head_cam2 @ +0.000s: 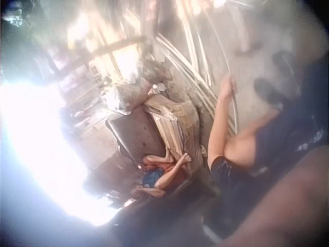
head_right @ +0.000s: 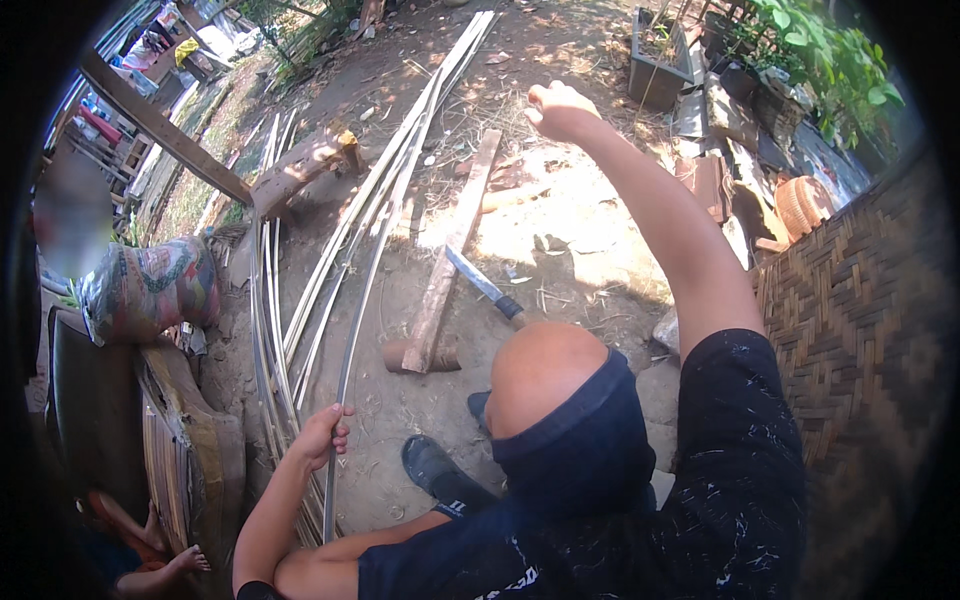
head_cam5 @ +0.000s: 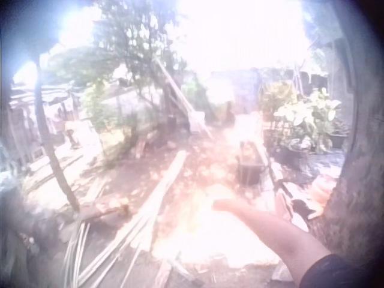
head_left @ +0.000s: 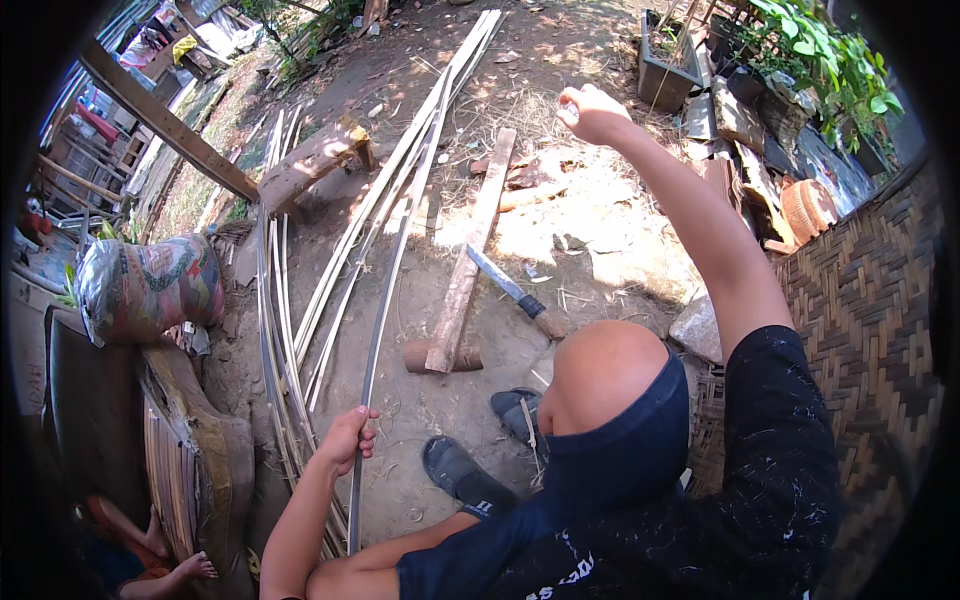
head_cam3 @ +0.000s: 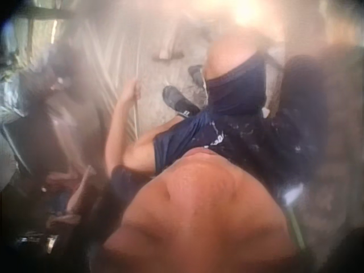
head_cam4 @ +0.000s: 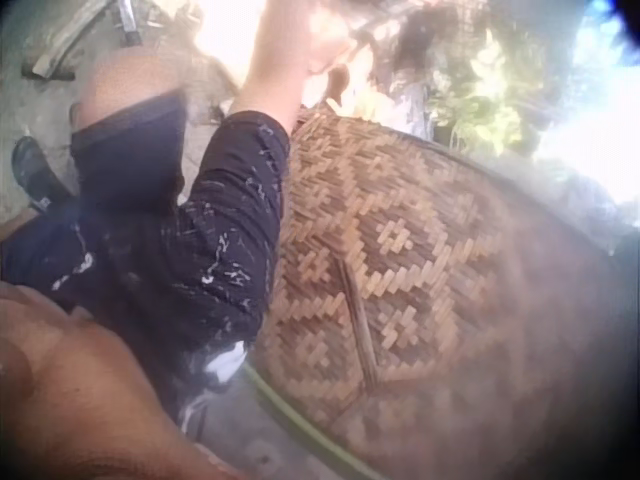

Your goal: The person uses a machete to split long bamboo strips into thinner pieces. They repeatedly strike the bamboo against a wooden block to separate the layers and then place the finished strips on a pile.

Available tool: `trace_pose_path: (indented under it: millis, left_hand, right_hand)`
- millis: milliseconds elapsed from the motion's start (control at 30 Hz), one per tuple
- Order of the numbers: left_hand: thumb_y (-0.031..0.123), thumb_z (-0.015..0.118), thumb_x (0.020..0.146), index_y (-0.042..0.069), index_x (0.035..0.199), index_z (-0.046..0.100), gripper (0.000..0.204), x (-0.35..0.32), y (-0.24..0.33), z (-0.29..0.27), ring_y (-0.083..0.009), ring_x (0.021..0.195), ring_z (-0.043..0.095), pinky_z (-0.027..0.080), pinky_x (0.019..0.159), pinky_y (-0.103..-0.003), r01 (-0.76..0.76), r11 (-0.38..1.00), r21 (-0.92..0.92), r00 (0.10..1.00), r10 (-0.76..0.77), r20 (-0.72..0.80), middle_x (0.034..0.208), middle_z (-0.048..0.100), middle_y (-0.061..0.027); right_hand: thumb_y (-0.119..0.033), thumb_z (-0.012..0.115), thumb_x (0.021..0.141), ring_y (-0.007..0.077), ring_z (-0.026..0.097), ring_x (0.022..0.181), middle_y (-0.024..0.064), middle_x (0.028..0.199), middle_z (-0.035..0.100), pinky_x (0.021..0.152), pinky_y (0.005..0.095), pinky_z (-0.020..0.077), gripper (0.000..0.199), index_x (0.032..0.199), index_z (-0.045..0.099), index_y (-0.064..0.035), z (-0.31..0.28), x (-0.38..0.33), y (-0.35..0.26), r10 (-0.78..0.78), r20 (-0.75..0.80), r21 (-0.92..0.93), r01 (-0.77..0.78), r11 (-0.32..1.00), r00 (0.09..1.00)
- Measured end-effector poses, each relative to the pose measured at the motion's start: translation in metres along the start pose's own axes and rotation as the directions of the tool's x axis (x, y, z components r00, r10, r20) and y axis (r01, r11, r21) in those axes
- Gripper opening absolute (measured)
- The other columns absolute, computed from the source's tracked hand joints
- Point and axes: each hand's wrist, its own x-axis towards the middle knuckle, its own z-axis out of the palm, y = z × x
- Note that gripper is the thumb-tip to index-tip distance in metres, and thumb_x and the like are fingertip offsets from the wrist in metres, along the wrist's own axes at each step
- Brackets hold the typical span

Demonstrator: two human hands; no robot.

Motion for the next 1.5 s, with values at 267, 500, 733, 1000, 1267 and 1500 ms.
trace_pose_path:
  millis: [267, 500, 733, 1000, 1267, 1500]
  left_hand:
    - [0.038, 0.044, 0.106, 0.007, 0.116, 0.050, 0.034, -0.001, 0.017, -0.035, -0.0108, 0.057, 0.040, 0.038, 0.055, -0.027, 0.084, 0.996, -0.013, 0.996, -0.085, -0.029, 0.072, 0.044, -0.0008]
    - [0.039, 0.047, 0.105, 0.006, 0.117, 0.053, 0.035, 0.021, 0.005, -0.046, -0.0121, 0.058, 0.042, 0.040, 0.056, -0.029, 0.154, 0.985, -0.075, 0.988, -0.154, 0.001, 0.071, 0.045, -0.0016]
    - [0.040, 0.048, 0.104, 0.007, 0.118, 0.052, 0.036, 0.052, 0.013, -0.039, -0.0131, 0.058, 0.042, 0.040, 0.058, -0.031, 0.150, 0.988, -0.033, 0.987, -0.148, 0.061, 0.071, 0.046, -0.0017]
    - [0.041, 0.047, 0.104, 0.008, 0.118, 0.052, 0.037, 0.020, 0.022, -0.042, -0.0124, 0.059, 0.042, 0.040, 0.058, -0.030, 0.106, 0.994, 0.000, 0.994, -0.106, -0.040, 0.070, 0.045, -0.0007]
    - [0.040, 0.047, 0.105, 0.007, 0.119, 0.053, 0.036, 0.014, 0.030, -0.038, -0.0123, 0.060, 0.043, 0.040, 0.058, -0.029, 0.084, 0.996, 0.004, 0.996, -0.084, -0.042, 0.071, 0.046, -0.0015]
    - [0.040, 0.047, 0.105, 0.006, 0.120, 0.052, 0.038, 0.031, 0.028, -0.050, -0.0127, 0.060, 0.043, 0.041, 0.059, -0.030, 0.126, 0.992, -0.002, 0.992, -0.126, -0.030, 0.071, 0.046, -0.0014]
  right_hand:
    - [-0.015, 0.061, 0.085, 0.0366, 0.066, 0.107, 0.0175, 0.115, 0.069, 0.093, 0.0441, 0.0524, 0.032, 0.116, 0.068, -0.0074, 0.183, -0.060, 0.134, 0.393, 0.322, -0.002, -0.415, 0.910, 0.861]
    - [-0.018, 0.063, 0.087, 0.0362, 0.065, 0.111, 0.0206, 0.117, 0.068, 0.095, 0.0442, 0.0520, 0.035, 0.119, 0.067, -0.0038, 0.228, -0.118, 0.171, 0.700, 0.377, -0.185, -0.692, 0.698, 0.606]
    - [-0.023, 0.064, 0.087, 0.0344, 0.069, 0.095, 0.0208, 0.101, 0.071, 0.084, 0.0441, 0.0525, 0.030, 0.110, 0.066, -0.0033, 0.264, -0.175, 0.199, 0.545, 0.363, 0.135, -0.621, 0.772, 0.756]
    - [-0.037, 0.066, 0.089, 0.0184, 0.064, 0.082, 0.0052, 0.092, 0.072, 0.074, 0.0339, 0.0498, 0.028, 0.103, 0.071, -0.0142, 0.240, -0.155, 0.111, -0.085, 0.881, 0.295, -0.400, 0.868, 0.465]
    - [-0.031, 0.064, 0.089, 0.0314, 0.062, 0.116, 0.0158, 0.118, 0.068, 0.098, 0.0400, 0.0492, 0.035, 0.121, 0.069, -0.0187, 0.298, -0.058, 0.143, 0.473, 0.445, 0.161, -0.588, 0.793, 0.760]
    - [-0.023, 0.058, 0.089, 0.0362, 0.051, 0.130, 0.0212, 0.138, 0.056, 0.107, 0.0437, 0.0439, 0.042, 0.130, 0.063, -0.0148, 0.331, -0.031, 0.151, 0.528, 0.451, -0.126, -0.534, 0.836, 0.720]
